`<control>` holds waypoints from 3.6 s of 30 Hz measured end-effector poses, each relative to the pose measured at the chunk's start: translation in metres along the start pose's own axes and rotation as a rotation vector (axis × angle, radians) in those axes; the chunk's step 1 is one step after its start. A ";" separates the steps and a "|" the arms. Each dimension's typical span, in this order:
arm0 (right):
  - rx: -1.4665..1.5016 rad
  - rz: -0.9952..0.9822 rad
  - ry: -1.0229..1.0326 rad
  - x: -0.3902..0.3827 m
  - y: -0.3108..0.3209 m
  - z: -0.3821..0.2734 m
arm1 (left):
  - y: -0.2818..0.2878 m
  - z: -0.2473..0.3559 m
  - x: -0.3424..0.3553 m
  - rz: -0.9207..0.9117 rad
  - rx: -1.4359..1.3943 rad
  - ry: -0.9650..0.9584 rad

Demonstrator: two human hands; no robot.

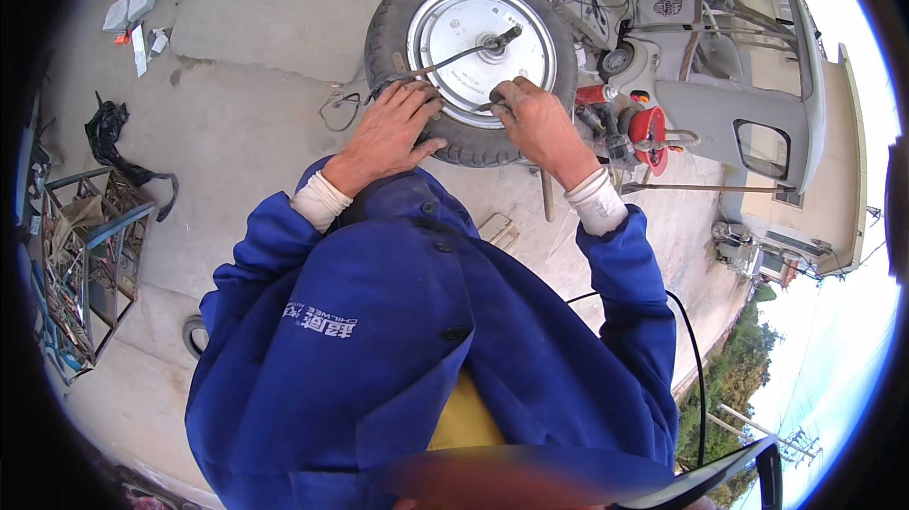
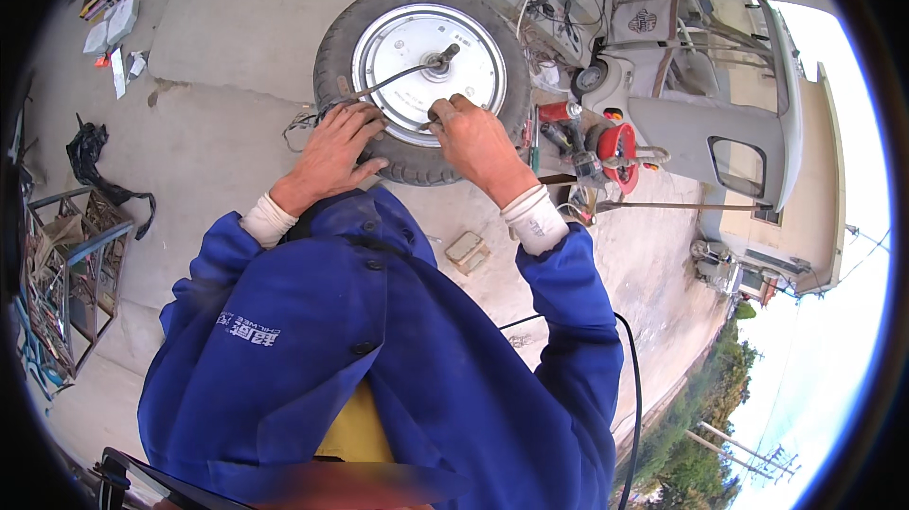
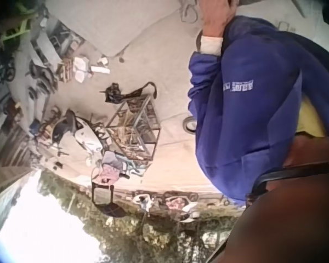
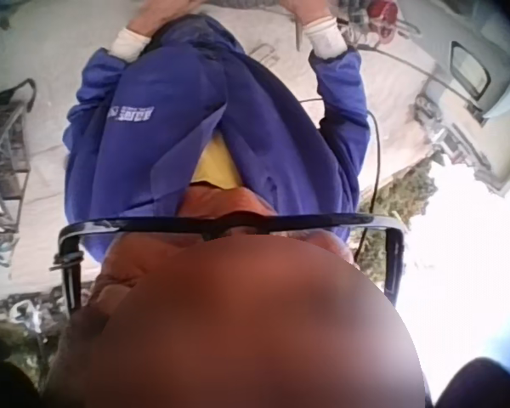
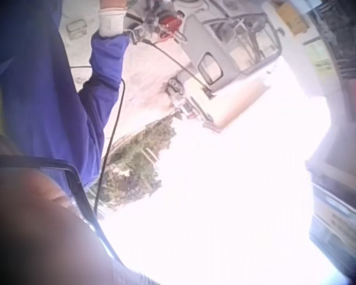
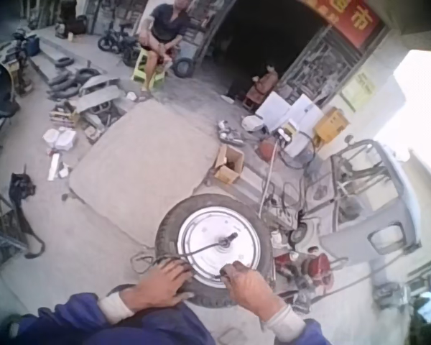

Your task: The person works on a small tire mounted on a rim, using a tool to manipulate the valve stem and then inserting a metal clip into the rim. The person rotates the tire and continues adjusting the valve area before lifting the tire to inspect it.

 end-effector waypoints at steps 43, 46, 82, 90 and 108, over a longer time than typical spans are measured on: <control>0.393 0.341 -0.329 -0.038 0.004 0.016 | -0.037 -0.010 0.058 0.178 -0.377 0.270; 0.622 0.653 -0.437 -0.082 0.004 0.071 | -0.022 0.025 0.081 0.151 -0.137 0.064; -0.004 0.305 -0.758 -0.047 -0.321 0.438 | -0.005 0.046 0.078 0.189 -0.057 0.364; 0.728 0.579 -0.791 -0.135 -0.210 0.307 | -0.001 0.053 0.088 0.205 -0.181 0.239; 0.949 0.609 -0.049 -0.032 -0.043 0.011 | -0.045 -0.005 0.043 0.193 -0.708 0.450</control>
Point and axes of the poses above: each hand's wrist, its own x-axis towards the middle knuckle, its own y-axis out of the back of the hand, z = x × y, the point moved 9 cm from there along x, towards the middle knuckle, and after that the axes turned 11 degrees about -y, right-handed, at the moved point
